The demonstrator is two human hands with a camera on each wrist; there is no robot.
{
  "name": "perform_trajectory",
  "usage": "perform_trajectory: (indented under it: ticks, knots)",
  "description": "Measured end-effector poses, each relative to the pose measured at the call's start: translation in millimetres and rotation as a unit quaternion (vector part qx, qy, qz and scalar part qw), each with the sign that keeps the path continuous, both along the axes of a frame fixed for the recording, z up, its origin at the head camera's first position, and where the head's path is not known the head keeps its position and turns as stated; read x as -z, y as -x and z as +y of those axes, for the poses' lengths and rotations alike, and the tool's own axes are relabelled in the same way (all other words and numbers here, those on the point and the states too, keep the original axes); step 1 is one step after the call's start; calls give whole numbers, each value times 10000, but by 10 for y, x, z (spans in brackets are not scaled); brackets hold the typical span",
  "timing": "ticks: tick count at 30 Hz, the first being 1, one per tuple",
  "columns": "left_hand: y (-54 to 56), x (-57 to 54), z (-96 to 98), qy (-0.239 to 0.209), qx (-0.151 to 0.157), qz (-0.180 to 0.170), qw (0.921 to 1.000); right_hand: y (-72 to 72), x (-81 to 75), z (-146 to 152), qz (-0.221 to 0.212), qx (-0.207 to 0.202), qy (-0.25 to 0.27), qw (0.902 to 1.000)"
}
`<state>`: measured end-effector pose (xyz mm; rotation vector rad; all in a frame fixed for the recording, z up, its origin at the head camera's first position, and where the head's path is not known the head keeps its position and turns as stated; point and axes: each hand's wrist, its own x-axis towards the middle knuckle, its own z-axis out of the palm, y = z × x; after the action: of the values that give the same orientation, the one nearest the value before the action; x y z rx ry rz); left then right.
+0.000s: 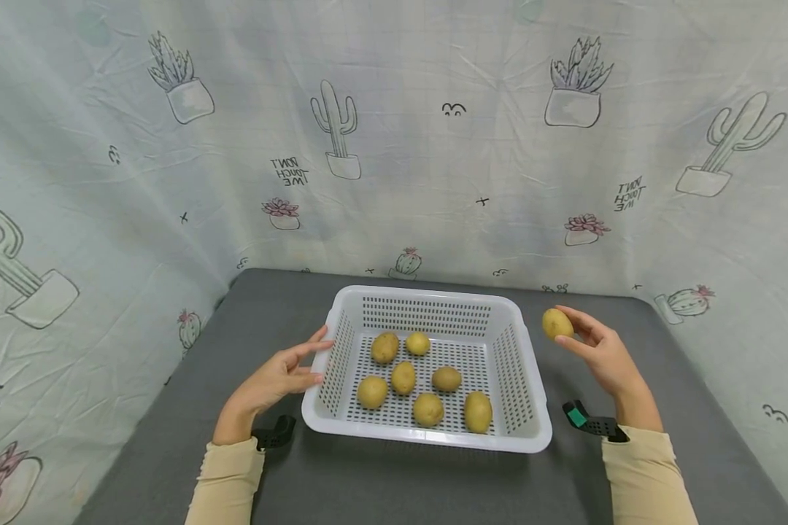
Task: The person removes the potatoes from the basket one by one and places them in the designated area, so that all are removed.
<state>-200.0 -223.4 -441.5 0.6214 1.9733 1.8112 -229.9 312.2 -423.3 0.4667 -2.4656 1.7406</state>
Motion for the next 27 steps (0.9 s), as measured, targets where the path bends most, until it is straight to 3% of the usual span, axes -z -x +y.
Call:
perform_trajectory:
  ticks: [10, 27]
  knots:
    - [7, -22, 0, 112, -21, 59, 9999, -22, 329, 152, -305, 400, -206, 9985]
    - [4, -6, -2, 144, -43, 118, 9998, -9, 794, 183, -960, 1098, -819, 9859]
